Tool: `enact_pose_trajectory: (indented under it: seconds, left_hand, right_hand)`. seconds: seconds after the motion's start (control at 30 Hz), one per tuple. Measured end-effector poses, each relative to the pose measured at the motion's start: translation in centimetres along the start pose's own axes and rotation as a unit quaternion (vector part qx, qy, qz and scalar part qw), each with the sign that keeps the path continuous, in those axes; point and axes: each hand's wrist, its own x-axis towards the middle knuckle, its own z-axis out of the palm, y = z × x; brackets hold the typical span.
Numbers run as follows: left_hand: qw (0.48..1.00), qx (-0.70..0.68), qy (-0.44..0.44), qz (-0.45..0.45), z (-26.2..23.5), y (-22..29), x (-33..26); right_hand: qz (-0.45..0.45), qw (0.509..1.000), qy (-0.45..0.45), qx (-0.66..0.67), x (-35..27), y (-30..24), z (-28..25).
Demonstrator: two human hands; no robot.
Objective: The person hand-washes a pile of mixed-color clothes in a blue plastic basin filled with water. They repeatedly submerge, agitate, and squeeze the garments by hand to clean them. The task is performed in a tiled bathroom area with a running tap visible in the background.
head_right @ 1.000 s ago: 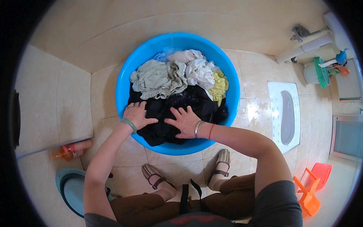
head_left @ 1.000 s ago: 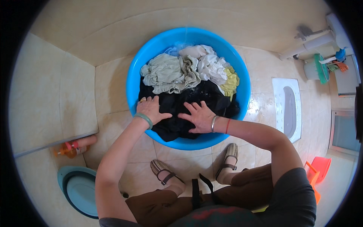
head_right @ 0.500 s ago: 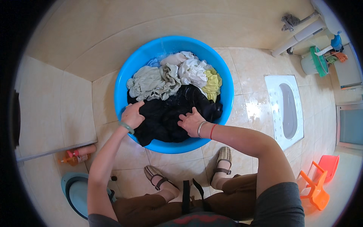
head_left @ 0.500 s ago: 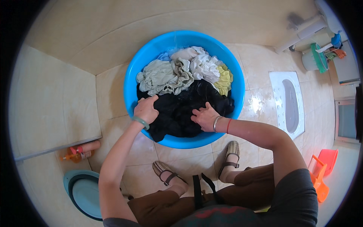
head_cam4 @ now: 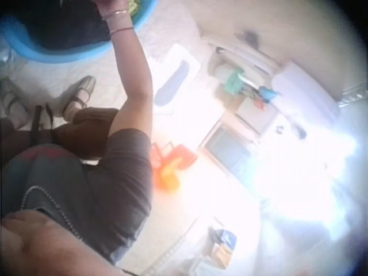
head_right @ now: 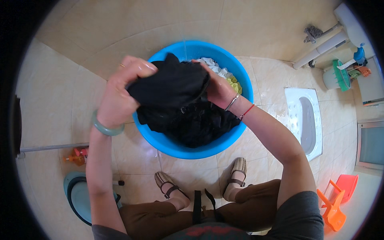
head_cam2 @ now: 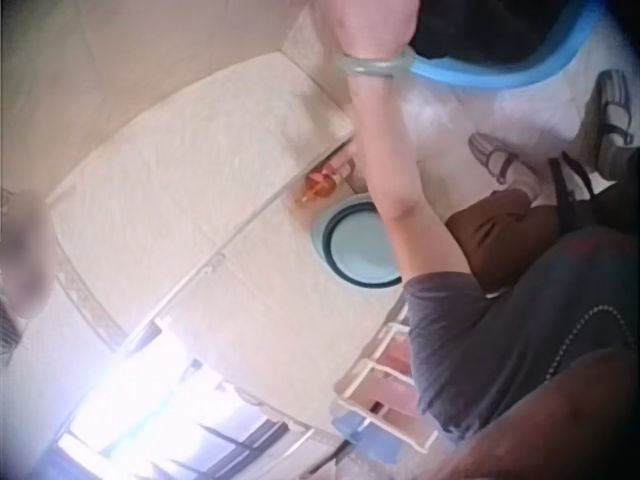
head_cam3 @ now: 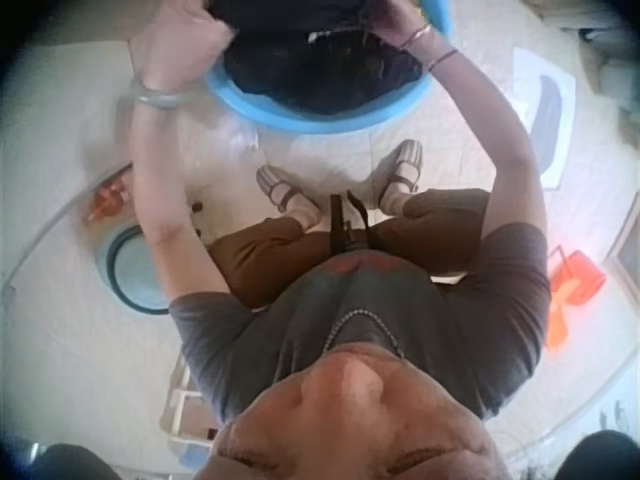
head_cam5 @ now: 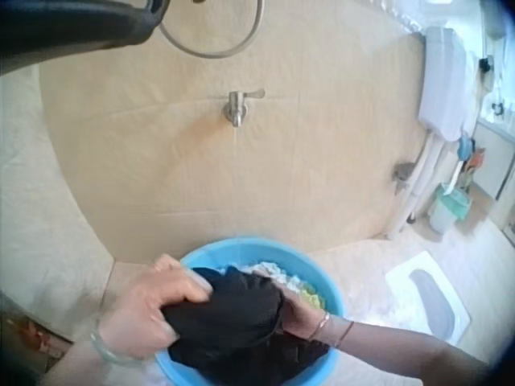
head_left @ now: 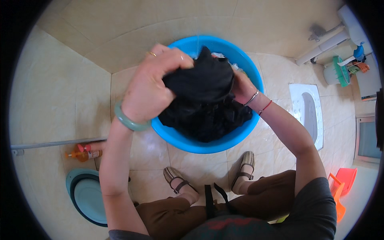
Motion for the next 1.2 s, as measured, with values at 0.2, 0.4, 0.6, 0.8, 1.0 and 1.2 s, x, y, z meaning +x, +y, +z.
enact_pose_trajectory:
  seconds: [0.2, 0.4, 0.6, 0.8, 1.0, 1.2]
  left_hand:
    - [0.969, 0.143, -0.182, -0.084, 1.8, -7.8, -4.7]
    - [0.914, 0.123, -0.190, -0.337, 6.8, -13.0, -10.5]
    - [0.870, 0.322, -0.209, -0.309, 16.4, -11.6, -13.7]
    - [0.861, 0.389, -0.225, -0.238, 17.8, -15.2, -11.9]
    - [0.900, 0.326, -0.201, -0.209, 19.0, -23.7, -9.3]
    - [0.860, 0.238, -0.297, -0.339, 16.1, -21.6, -4.7]
  right_hand:
    - [0.086, 0.976, 0.003, -0.199, 0.1, 0.6, -7.0]
    - [-0.192, 0.732, -0.001, -0.654, -0.6, 5.3, -7.2]
    - [-0.148, 0.533, -0.114, -0.825, -1.0, 11.6, -3.8]
    - [-0.124, 0.516, -0.114, -0.840, 2.6, 13.3, -5.5]
    - [-0.042, 0.597, -0.059, -0.799, 8.6, 14.1, -7.8]
    - [0.019, 0.645, -0.011, -0.764, 10.4, 12.2, -9.1]
